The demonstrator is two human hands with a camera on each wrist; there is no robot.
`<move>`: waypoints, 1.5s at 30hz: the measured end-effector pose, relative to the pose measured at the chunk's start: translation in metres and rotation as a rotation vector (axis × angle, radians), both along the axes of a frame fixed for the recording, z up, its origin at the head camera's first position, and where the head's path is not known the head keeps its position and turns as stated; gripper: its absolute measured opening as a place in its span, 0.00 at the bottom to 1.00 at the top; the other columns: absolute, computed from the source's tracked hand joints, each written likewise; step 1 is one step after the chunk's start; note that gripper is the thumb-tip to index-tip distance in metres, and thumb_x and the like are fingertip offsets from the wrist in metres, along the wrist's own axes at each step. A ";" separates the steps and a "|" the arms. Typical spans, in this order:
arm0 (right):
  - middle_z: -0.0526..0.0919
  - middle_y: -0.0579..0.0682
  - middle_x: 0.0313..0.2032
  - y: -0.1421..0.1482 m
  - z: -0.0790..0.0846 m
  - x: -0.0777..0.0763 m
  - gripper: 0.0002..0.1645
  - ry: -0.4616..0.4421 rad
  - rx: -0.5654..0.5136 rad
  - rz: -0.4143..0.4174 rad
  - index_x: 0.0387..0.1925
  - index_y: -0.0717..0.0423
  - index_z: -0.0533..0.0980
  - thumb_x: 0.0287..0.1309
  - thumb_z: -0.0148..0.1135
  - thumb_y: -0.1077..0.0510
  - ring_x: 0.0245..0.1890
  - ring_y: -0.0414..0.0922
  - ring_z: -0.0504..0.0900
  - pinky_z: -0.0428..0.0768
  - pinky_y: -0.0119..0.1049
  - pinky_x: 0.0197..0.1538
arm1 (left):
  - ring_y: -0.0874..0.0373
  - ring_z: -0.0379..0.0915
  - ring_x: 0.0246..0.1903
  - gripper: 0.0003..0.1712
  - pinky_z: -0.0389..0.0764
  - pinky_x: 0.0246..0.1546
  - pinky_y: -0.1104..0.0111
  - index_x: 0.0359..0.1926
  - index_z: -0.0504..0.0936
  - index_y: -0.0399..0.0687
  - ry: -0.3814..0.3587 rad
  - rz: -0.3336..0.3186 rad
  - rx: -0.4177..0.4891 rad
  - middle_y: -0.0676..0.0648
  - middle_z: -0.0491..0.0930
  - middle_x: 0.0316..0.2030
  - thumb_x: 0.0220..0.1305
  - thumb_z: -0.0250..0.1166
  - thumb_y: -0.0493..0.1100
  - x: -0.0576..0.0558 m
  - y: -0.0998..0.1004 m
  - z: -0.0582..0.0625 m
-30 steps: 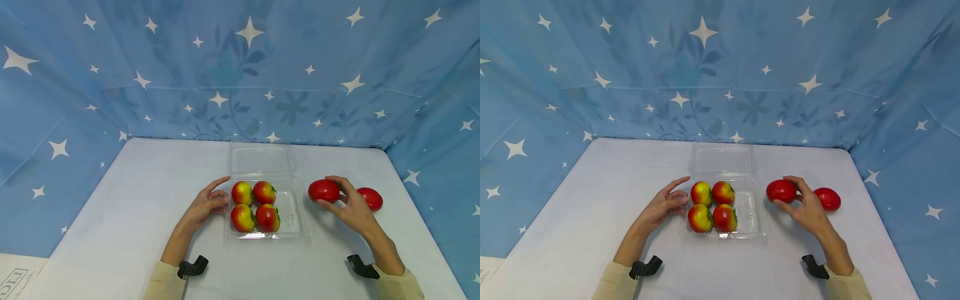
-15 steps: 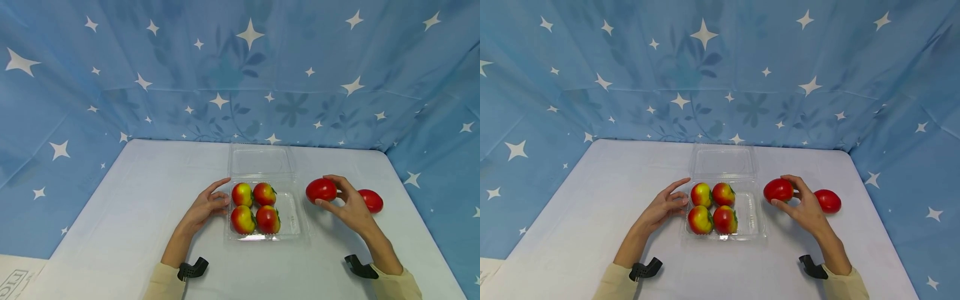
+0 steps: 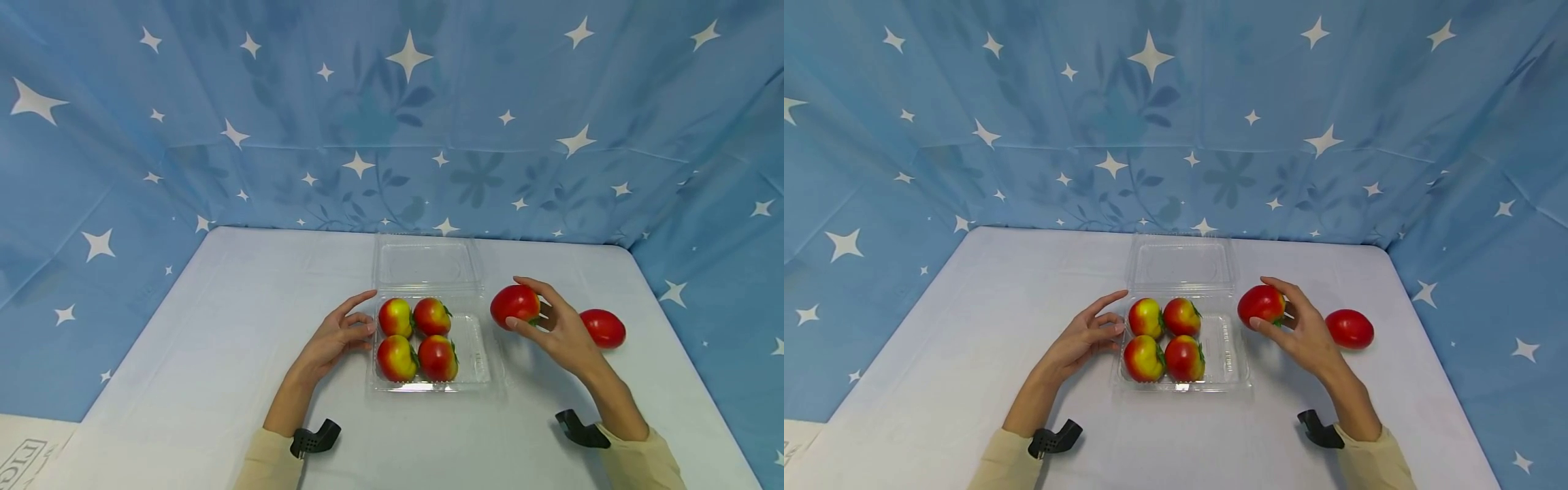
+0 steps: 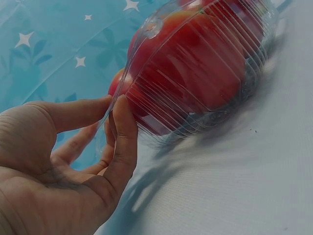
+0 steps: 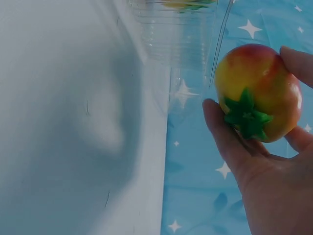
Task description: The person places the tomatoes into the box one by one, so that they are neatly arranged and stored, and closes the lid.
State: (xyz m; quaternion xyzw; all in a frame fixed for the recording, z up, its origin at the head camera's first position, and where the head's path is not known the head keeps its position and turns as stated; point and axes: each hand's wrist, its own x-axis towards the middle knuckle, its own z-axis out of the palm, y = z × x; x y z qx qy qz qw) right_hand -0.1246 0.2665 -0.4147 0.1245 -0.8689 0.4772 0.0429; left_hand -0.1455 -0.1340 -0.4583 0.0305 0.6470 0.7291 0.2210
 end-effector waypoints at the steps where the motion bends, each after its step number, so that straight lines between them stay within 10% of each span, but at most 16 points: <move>1: 0.68 0.61 0.73 -0.001 0.000 0.000 0.48 0.000 -0.003 0.003 0.76 0.52 0.63 0.57 0.76 0.61 0.64 0.59 0.75 0.77 0.16 0.52 | 0.60 0.79 0.34 0.40 0.89 0.42 0.70 0.80 0.62 0.58 0.000 -0.001 0.000 0.51 0.79 0.40 0.71 0.66 0.38 0.000 0.000 0.000; 8: 0.70 0.58 0.69 -0.005 0.000 -0.002 0.47 -0.004 0.001 0.019 0.73 0.54 0.64 0.56 0.77 0.61 0.60 0.29 0.70 0.77 0.17 0.54 | 0.60 0.79 0.35 0.40 0.89 0.42 0.70 0.80 0.62 0.58 0.002 -0.009 0.000 0.52 0.78 0.40 0.72 0.65 0.37 0.000 -0.001 -0.002; 19: 0.70 0.57 0.71 -0.014 0.001 -0.006 0.48 0.002 0.018 0.024 0.74 0.48 0.65 0.55 0.78 0.59 0.66 0.59 0.75 0.80 0.22 0.55 | 0.59 0.79 0.35 0.38 0.89 0.42 0.69 0.78 0.65 0.61 -0.007 0.004 0.001 0.49 0.77 0.41 0.72 0.64 0.37 0.001 -0.001 0.000; 27: 0.72 0.56 0.68 -0.017 0.000 -0.009 0.45 0.018 -0.024 0.030 0.71 0.51 0.67 0.54 0.78 0.62 0.65 0.56 0.74 0.76 0.15 0.55 | 0.59 0.79 0.34 0.40 0.89 0.42 0.70 0.79 0.63 0.58 0.001 0.001 0.002 0.51 0.78 0.40 0.71 0.66 0.38 0.001 -0.001 0.001; 35: 0.73 0.53 0.67 -0.018 -0.001 -0.011 0.44 0.020 -0.001 0.042 0.70 0.49 0.69 0.54 0.78 0.61 0.61 0.32 0.72 0.75 0.14 0.57 | 0.59 0.79 0.33 0.40 0.89 0.41 0.69 0.79 0.63 0.56 0.007 0.002 0.004 0.52 0.79 0.38 0.71 0.65 0.37 0.001 0.000 0.002; 45: 0.72 0.55 0.69 -0.022 0.002 -0.011 0.40 0.004 -0.039 0.077 0.71 0.48 0.69 0.59 0.74 0.61 0.67 0.59 0.74 0.73 0.14 0.58 | 0.58 0.78 0.34 0.39 0.89 0.41 0.70 0.78 0.65 0.57 0.013 0.015 -0.007 0.51 0.77 0.38 0.71 0.65 0.37 -0.002 0.002 0.002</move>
